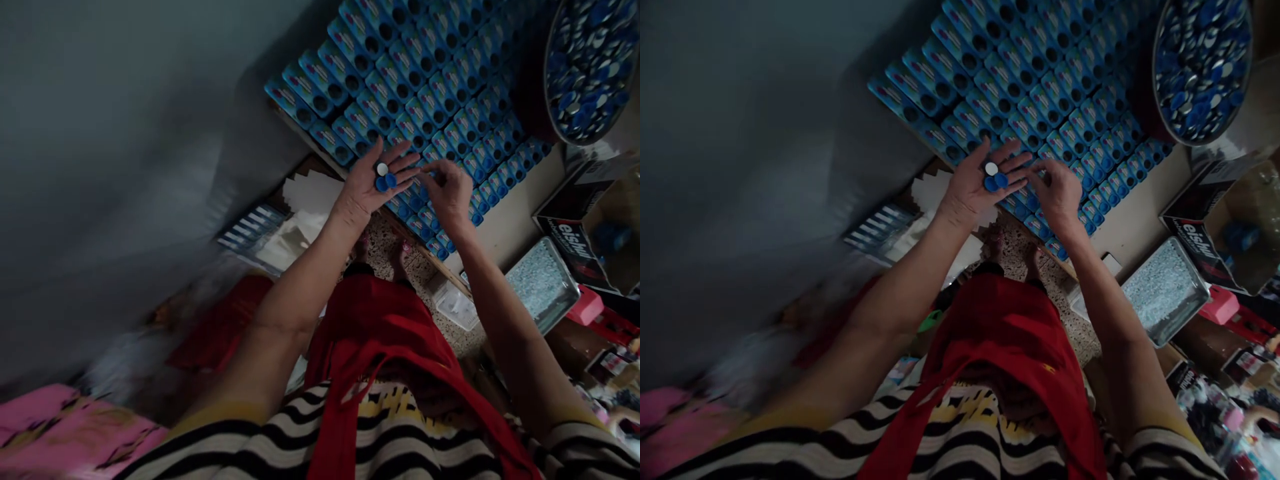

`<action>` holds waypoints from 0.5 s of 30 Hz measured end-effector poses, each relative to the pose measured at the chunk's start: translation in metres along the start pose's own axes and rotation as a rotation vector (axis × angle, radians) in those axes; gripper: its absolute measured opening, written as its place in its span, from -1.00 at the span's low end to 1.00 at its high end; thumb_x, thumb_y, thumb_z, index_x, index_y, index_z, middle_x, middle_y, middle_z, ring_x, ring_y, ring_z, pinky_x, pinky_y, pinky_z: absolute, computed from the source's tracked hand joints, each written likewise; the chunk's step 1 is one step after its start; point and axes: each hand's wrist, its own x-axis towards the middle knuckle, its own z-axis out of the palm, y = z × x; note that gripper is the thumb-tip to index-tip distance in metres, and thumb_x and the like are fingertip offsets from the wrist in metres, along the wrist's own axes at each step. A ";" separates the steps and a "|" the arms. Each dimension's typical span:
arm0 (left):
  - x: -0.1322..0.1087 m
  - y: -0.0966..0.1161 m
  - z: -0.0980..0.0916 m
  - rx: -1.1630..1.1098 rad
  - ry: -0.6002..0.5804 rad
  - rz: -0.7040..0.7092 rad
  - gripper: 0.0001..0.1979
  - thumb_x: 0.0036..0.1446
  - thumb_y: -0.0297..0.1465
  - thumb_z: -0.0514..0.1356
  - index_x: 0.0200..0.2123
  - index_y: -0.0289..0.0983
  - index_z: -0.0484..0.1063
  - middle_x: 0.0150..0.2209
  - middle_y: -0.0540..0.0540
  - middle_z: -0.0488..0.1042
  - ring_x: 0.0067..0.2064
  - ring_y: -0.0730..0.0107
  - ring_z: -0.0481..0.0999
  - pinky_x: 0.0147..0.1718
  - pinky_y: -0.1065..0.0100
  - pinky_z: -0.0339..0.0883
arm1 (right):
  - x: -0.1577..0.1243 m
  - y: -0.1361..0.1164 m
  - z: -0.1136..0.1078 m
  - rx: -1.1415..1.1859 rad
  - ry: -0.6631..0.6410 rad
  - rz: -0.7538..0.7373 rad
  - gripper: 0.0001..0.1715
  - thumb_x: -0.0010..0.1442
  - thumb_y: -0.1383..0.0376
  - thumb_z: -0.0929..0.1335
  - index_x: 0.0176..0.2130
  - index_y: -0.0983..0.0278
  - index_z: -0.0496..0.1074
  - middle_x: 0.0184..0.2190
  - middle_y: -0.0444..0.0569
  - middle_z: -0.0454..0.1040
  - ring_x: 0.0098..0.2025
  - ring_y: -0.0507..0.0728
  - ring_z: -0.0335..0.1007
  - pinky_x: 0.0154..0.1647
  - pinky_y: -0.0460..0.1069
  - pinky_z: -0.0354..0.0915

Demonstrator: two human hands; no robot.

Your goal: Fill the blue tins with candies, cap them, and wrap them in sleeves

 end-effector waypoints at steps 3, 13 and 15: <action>0.009 -0.008 0.002 0.040 0.010 -0.023 -0.49 0.60 -0.08 -0.06 0.05 -0.19 0.63 0.07 -0.15 0.72 0.38 0.08 0.55 0.32 0.13 0.46 | -0.005 -0.011 0.015 0.183 0.027 -0.130 -0.81 0.38 0.17 0.43 -0.09 0.16 0.65 -0.14 -0.04 0.61 -0.05 0.19 0.55 0.01 0.07 0.46; 0.035 -0.012 0.016 0.172 0.049 0.139 -0.55 0.59 -0.13 -0.04 0.21 -0.19 0.52 0.19 -0.21 0.66 0.43 -0.06 0.49 0.32 -0.07 0.43 | 0.011 0.057 0.011 0.243 0.157 0.128 -0.86 0.31 0.22 0.40 -0.20 0.21 0.57 -0.28 -0.05 0.61 -0.18 0.21 0.57 -0.04 0.13 0.49; 0.031 -0.005 0.015 0.165 0.022 0.133 -0.53 0.60 -0.14 -0.08 0.17 -0.19 0.54 0.19 -0.19 0.66 0.40 -0.01 0.54 0.31 -0.03 0.47 | 0.018 0.063 0.006 0.078 0.085 0.147 -0.93 0.26 0.26 0.42 -0.25 0.20 0.55 -0.26 -0.02 0.63 -0.13 0.26 0.58 0.02 0.18 0.49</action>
